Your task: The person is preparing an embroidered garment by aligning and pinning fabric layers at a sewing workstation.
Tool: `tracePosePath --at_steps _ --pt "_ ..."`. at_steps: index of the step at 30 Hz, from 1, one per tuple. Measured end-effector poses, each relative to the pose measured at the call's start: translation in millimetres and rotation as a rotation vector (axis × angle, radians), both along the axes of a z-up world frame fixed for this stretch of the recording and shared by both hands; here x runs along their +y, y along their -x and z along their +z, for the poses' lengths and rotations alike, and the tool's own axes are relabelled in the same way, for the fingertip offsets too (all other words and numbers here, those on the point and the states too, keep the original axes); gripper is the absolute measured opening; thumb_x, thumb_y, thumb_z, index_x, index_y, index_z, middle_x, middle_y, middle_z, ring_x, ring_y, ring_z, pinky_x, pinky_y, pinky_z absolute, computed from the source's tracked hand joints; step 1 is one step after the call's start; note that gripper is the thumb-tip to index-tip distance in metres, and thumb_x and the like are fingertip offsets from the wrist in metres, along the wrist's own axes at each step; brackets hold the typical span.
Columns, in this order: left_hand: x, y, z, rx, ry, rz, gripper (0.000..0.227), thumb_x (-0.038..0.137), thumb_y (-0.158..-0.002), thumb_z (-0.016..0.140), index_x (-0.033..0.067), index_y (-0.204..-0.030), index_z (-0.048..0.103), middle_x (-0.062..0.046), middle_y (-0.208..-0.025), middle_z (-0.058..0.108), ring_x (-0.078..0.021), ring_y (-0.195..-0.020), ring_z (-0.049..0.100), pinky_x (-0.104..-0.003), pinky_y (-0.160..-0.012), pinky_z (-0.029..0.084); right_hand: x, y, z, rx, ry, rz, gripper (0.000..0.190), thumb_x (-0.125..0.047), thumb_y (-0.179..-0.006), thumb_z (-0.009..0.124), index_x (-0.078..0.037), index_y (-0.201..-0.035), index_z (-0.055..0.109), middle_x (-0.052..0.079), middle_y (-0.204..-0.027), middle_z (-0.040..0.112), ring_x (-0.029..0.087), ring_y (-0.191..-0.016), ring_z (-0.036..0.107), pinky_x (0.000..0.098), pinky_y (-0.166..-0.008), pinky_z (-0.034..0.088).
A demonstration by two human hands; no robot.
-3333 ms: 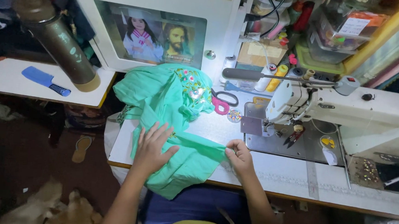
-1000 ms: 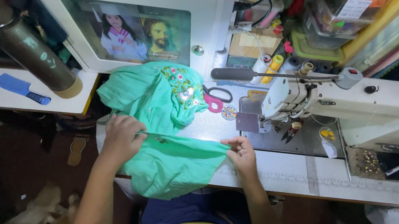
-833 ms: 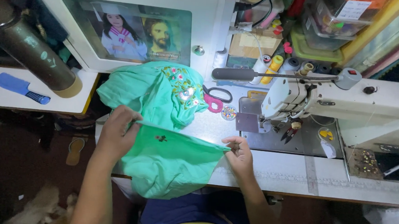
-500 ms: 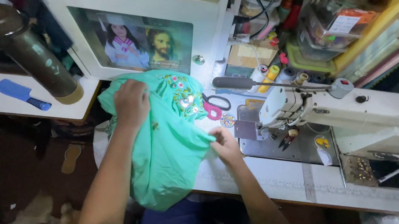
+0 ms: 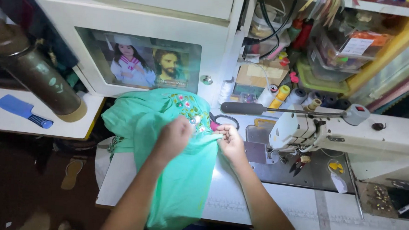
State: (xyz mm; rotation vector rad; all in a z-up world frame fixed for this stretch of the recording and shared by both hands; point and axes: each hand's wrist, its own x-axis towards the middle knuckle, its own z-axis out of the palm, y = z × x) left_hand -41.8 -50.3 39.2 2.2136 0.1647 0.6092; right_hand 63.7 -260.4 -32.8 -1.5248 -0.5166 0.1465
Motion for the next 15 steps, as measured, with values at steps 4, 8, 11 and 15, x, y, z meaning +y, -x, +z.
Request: tracePosePath --at_steps 4,8,11,15 --pt "-28.1 -5.7 -14.1 0.188 0.037 -0.118 0.014 0.024 -0.077 0.071 0.0171 -0.081 0.06 -0.005 -0.077 0.065 -0.0306 -0.081 0.072 -0.045 -0.07 0.057 -4.3 -2.7 -1.5 0.052 -0.015 0.013 0.052 0.016 -0.076 0.055 -0.006 -0.123 0.062 0.014 -0.102 0.076 0.01 -0.083 0.069 0.0213 -0.074 0.056" --pt "-18.6 -30.1 -41.6 0.106 -0.046 -0.169 0.022 0.017 -0.073 0.075 0.0157 -0.089 0.06 -0.004 -0.088 0.062 -0.0288 -0.085 0.073 -0.044 -0.075 0.06 -11.6 -6.3 -7.2 0.102 -0.024 0.055 0.055 0.015 -0.077 0.061 -0.006 -0.128 0.058 0.013 -0.103 0.074 0.009 -0.081 0.068 0.0223 -0.073 0.058" --pt "-12.1 -34.4 -47.8 0.025 -0.082 -0.213 0.025 0.011 -0.076 0.074 0.0131 -0.099 0.063 -0.007 -0.098 0.064 -0.0328 -0.094 0.073 -0.045 -0.082 0.059 -14.8 -8.8 -11.4 0.112 0.023 0.082 0.059 0.015 -0.076 0.063 -0.007 -0.131 0.056 0.011 -0.1 0.074 0.009 -0.077 0.067 0.0216 -0.07 0.058" --pt "-9.0 -25.6 -41.2 0.004 -0.052 -0.283 0.026 0.008 -0.086 0.066 0.0141 -0.111 0.067 -0.005 -0.106 0.068 -0.0292 -0.106 0.072 -0.041 -0.089 0.058 -17.1 -12.6 -21.8 0.141 0.13 0.083 0.056 0.014 -0.08 0.059 -0.008 -0.131 0.057 0.011 -0.099 0.074 0.012 -0.078 0.067 0.0235 -0.07 0.058"
